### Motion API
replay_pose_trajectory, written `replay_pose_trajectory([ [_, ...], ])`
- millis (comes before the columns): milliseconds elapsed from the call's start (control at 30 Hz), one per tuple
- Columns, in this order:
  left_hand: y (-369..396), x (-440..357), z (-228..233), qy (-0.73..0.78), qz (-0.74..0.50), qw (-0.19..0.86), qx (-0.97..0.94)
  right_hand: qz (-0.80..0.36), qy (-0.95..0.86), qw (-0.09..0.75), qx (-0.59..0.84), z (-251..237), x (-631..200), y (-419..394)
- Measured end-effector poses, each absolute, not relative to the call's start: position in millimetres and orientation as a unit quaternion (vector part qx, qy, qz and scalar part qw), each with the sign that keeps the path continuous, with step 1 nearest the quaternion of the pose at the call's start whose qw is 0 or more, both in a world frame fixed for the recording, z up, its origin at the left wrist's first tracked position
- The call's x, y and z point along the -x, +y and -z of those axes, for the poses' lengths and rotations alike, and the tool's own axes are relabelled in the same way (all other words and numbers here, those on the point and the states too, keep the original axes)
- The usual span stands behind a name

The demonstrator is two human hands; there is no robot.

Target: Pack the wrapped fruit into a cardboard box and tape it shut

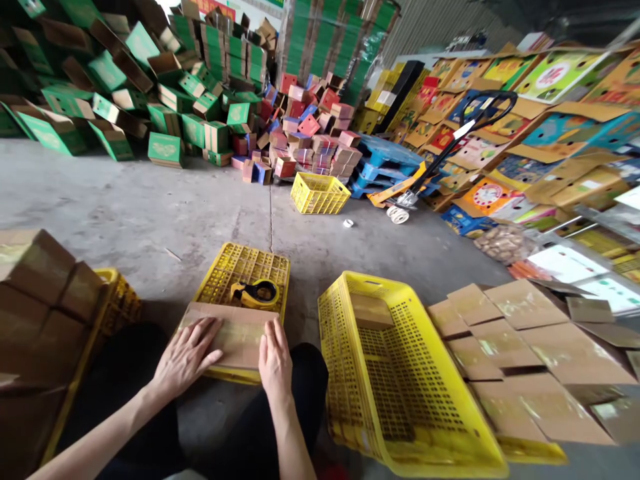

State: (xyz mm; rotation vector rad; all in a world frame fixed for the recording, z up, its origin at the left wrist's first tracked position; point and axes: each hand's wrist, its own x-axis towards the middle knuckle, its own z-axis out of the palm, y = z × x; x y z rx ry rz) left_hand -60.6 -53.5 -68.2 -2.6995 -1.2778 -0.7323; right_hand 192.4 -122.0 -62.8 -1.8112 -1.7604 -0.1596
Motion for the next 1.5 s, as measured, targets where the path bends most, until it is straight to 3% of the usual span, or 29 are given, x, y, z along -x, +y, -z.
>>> replay_pose_trajectory([
  [167,-57,62,69,-0.394,0.232,0.047,0.888,-0.02,-0.674,0.328,0.662,61,-204,-132],
  [367,-54,66,71,-0.362,0.242,0.022,0.9,-0.05,-0.691,0.285,0.662,57,-203,-170],
  [700,-72,59,86,-0.356,0.236,0.029,0.904,0.047,-0.712,0.259,0.651,58,-194,-189],
  [933,-93,47,94,-0.364,0.245,0.005,0.899,0.098,-0.701,0.243,0.664,64,-143,-172],
  [1167,-82,55,76,-0.327,0.258,-0.067,0.906,0.097,-0.71,0.27,0.643,73,-105,-149],
  [1500,-59,101,86,-0.428,0.268,-0.024,0.863,0.086,-0.702,0.241,0.665,63,-104,-136],
])
